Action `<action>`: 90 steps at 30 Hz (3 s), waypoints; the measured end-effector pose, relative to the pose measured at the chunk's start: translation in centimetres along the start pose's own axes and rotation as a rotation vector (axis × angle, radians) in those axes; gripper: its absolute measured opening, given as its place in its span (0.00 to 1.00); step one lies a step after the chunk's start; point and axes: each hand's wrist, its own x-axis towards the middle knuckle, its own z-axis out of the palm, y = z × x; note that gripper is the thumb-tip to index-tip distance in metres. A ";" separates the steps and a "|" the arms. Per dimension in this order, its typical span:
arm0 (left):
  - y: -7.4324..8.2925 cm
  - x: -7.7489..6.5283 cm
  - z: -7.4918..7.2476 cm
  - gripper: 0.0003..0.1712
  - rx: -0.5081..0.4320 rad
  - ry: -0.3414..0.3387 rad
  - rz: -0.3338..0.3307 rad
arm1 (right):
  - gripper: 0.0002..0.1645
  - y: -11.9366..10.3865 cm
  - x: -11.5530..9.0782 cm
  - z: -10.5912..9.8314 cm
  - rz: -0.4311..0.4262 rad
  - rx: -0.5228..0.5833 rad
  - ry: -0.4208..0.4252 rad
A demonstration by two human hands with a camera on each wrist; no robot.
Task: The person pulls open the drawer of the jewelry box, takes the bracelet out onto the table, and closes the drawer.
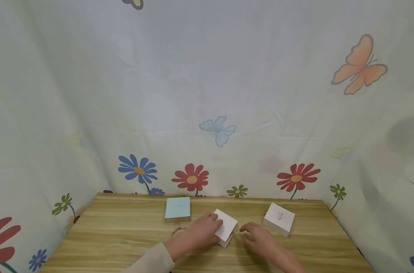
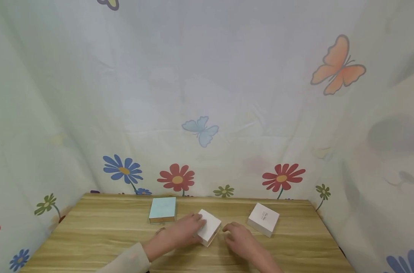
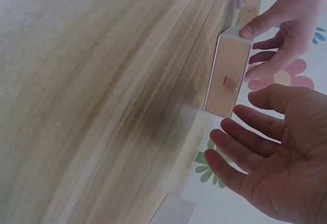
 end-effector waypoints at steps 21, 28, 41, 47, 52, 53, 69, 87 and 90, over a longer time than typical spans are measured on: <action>-2.4 2.6 1.0 0.24 0.051 0.031 -0.064 | 0.10 -0.1 1.2 0.4 0.029 0.021 0.003; -3.7 3.8 0.6 0.24 -0.002 -0.001 -0.074 | 0.11 -0.1 2.8 0.9 0.060 0.027 0.026; -3.1 3.6 0.2 0.18 0.119 0.007 -0.032 | 0.13 0.6 5.9 2.2 0.208 0.120 0.046; -3.2 3.6 0.2 0.18 0.074 -0.001 -0.065 | 0.07 0.8 7.6 3.3 0.204 0.088 0.056; -3.2 3.8 0.9 0.19 0.049 0.011 -0.070 | 0.06 0.6 8.0 3.5 0.203 0.055 0.084; -3.2 3.9 1.0 0.19 0.039 0.006 -0.081 | 0.07 0.5 8.1 3.5 0.206 0.054 0.090; -3.1 4.4 -0.2 0.33 -0.138 -0.081 -0.236 | 0.07 -0.3 9.3 3.6 0.239 -0.030 0.069; -4.0 4.5 -0.8 0.31 -0.152 -0.056 -0.190 | 0.10 -0.9 9.9 4.2 0.322 -0.125 0.049; -3.9 4.6 -0.7 0.31 -0.163 -0.068 -0.201 | 0.09 -0.7 9.9 4.4 0.332 -0.125 0.030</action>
